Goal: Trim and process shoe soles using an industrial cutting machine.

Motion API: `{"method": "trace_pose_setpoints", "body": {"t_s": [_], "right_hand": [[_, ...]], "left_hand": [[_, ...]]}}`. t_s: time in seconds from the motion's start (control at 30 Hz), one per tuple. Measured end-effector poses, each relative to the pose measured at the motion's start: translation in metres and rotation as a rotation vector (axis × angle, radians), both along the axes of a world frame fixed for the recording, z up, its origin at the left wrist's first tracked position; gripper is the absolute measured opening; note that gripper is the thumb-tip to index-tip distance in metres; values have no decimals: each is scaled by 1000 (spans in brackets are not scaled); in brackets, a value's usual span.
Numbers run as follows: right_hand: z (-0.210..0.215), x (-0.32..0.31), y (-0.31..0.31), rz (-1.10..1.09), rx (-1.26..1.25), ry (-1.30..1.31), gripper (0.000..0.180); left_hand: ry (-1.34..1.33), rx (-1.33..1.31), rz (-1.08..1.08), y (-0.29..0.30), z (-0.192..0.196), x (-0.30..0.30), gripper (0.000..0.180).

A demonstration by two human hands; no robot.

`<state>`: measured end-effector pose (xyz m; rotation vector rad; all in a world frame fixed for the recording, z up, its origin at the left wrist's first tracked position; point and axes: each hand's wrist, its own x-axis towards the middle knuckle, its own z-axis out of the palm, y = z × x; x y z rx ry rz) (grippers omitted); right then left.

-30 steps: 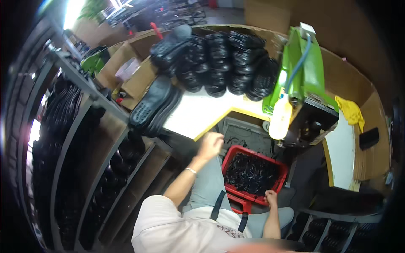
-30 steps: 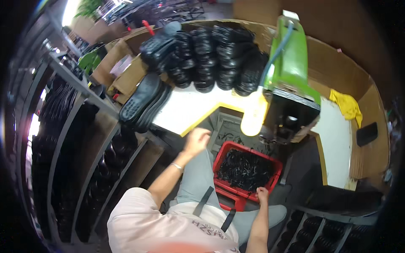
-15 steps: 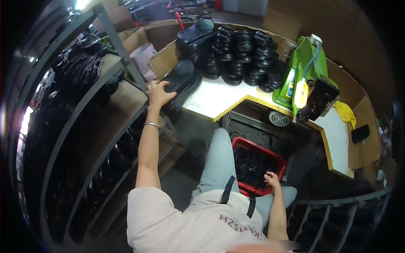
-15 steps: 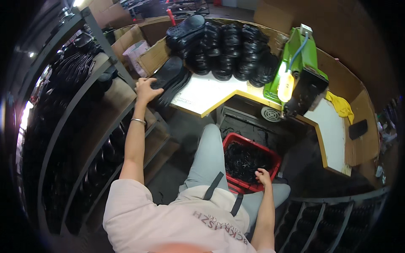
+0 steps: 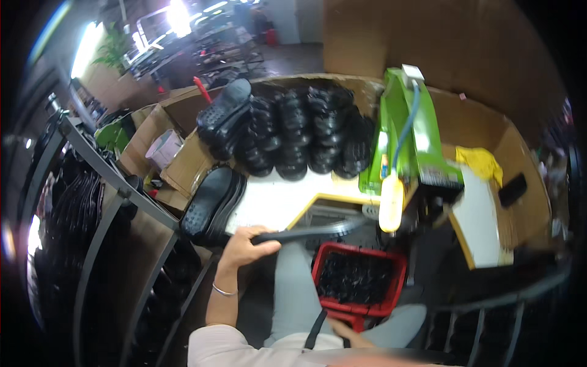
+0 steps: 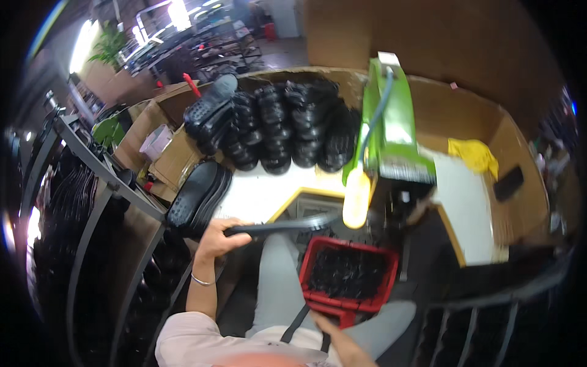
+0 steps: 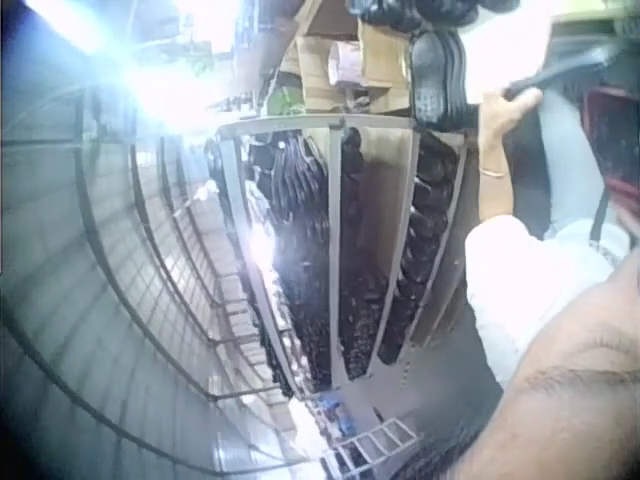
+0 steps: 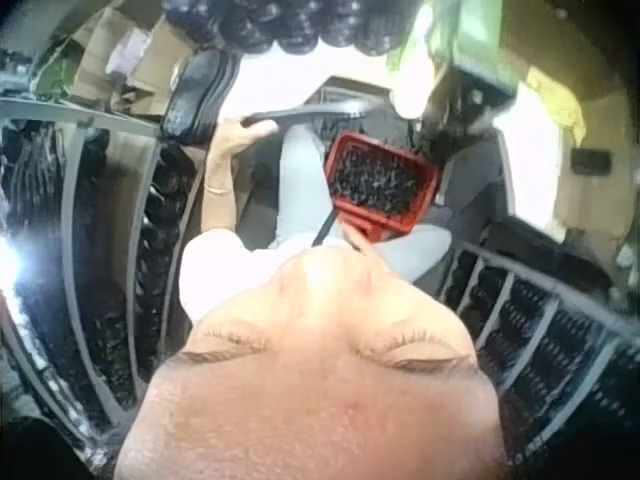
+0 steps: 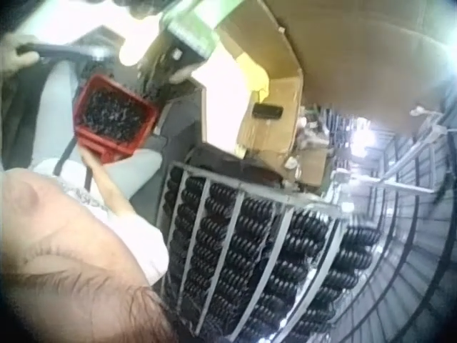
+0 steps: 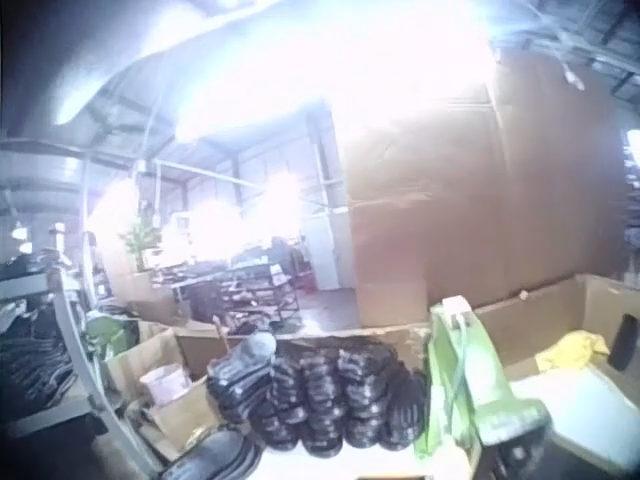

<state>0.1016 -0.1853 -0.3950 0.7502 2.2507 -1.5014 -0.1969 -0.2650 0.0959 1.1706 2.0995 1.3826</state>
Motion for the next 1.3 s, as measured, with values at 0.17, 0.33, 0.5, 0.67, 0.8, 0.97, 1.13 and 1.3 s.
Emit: {"method": "trace_pose_setpoints", "body": {"t_s": [0.17, 0.33, 0.5, 0.67, 0.8, 0.97, 1.13, 1.3], "right_hand": [[24, 0, -10, -99, -16, -238, 21], [109, -62, 17, -274, -154, -586, 15], [164, -66, 130, -910, -303, 730, 41], [356, 17, 186, -1062, -93, 1346, 99], [385, 21, 201, -1131, 380, 1216, 76], [362, 17, 223, -1202, 429, 1163, 73], [364, 6, 227, -1176, 380, 1203, 75], [369, -13, 224, -1118, 337, 1206, 79]], "left_hand": [[-67, -125, -114, 43, -9, -9, 26], [-149, -24, -7, 24, -34, -14, 22], [-417, -6, -193, 64, -71, 1, 21], [-426, 28, -347, 115, -68, 59, 22], [-387, 207, -267, 148, -63, 83, 27], [-66, 330, -399, 178, -67, 76, 32], [-326, 237, -341, 175, -67, 67, 32], [-500, 263, -246, 166, -82, 44, 31]]}}
